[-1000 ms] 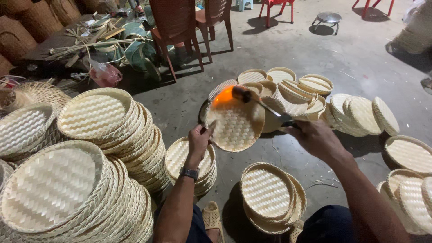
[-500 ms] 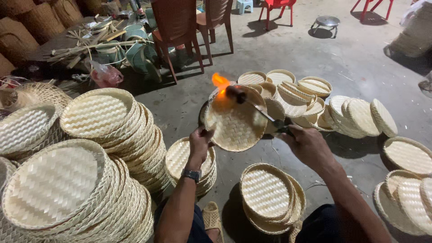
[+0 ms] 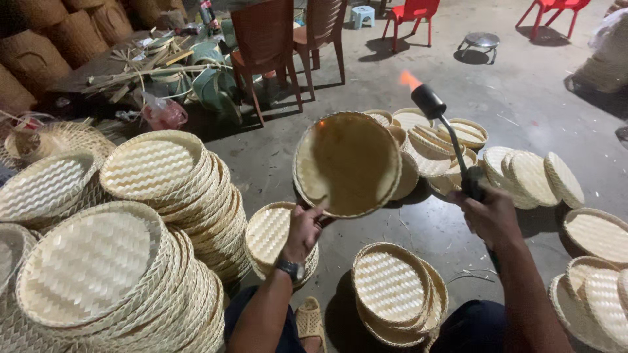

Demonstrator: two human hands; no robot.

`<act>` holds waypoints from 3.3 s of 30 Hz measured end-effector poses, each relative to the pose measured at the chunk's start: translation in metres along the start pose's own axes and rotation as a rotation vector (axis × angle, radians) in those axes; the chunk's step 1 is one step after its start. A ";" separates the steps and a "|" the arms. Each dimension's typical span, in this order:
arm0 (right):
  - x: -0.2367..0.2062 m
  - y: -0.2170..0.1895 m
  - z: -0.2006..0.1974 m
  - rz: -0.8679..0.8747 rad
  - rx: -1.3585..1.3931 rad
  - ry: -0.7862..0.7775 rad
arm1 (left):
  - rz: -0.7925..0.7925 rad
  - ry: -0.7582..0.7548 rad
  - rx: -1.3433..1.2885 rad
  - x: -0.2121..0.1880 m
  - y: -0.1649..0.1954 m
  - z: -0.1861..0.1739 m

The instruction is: The person uses a handheld torch to singe the surfaces of woven bamboo baskets one at a time, turning each basket over to apply the flame to both the interior and exterior.

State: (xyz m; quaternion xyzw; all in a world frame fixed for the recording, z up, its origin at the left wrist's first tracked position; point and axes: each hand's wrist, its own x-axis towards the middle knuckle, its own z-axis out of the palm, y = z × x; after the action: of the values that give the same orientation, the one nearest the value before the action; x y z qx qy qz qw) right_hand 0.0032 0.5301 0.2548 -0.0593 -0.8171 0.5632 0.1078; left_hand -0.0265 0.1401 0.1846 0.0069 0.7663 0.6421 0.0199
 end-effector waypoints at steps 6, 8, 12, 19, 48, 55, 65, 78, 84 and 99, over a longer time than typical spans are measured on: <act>0.015 -0.026 0.007 0.039 0.216 0.073 | -0.121 -0.144 -1.036 -0.013 0.001 0.043; 0.013 -0.034 0.010 0.016 0.288 0.073 | -0.080 -0.199 -0.927 -0.020 -0.003 0.050; 0.010 -0.038 0.015 0.119 0.312 0.101 | 0.154 -0.290 -0.436 -0.036 -0.011 0.060; 0.013 -0.029 0.002 -0.149 0.187 -0.031 | 0.068 -0.332 -0.365 -0.022 -0.006 0.058; -0.063 -0.023 0.049 -0.272 -0.724 -0.383 | -0.040 0.274 -0.672 0.044 -0.040 -0.003; -0.084 -0.028 0.058 -0.251 -0.732 -0.441 | 0.440 0.548 -0.021 0.059 -0.073 -0.038; -0.086 -0.005 0.072 -0.141 -0.782 -0.464 | 0.286 0.616 -0.840 0.060 -0.066 -0.055; -0.072 -0.002 0.066 -0.159 -0.845 -0.316 | 0.203 0.572 -0.996 0.050 -0.065 -0.053; -0.068 -0.002 0.052 -0.250 -0.816 -0.323 | 0.188 0.557 -0.906 0.045 -0.065 -0.054; -0.057 0.001 0.029 -0.425 -0.729 -0.338 | 0.087 0.570 -0.614 0.045 -0.061 -0.059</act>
State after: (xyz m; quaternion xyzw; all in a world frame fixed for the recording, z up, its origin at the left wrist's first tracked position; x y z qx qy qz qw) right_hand 0.0517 0.4913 0.2374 0.1684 -0.9622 0.2060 0.0582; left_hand -0.0731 0.0733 0.1337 -0.1449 0.5131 0.8172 -0.2188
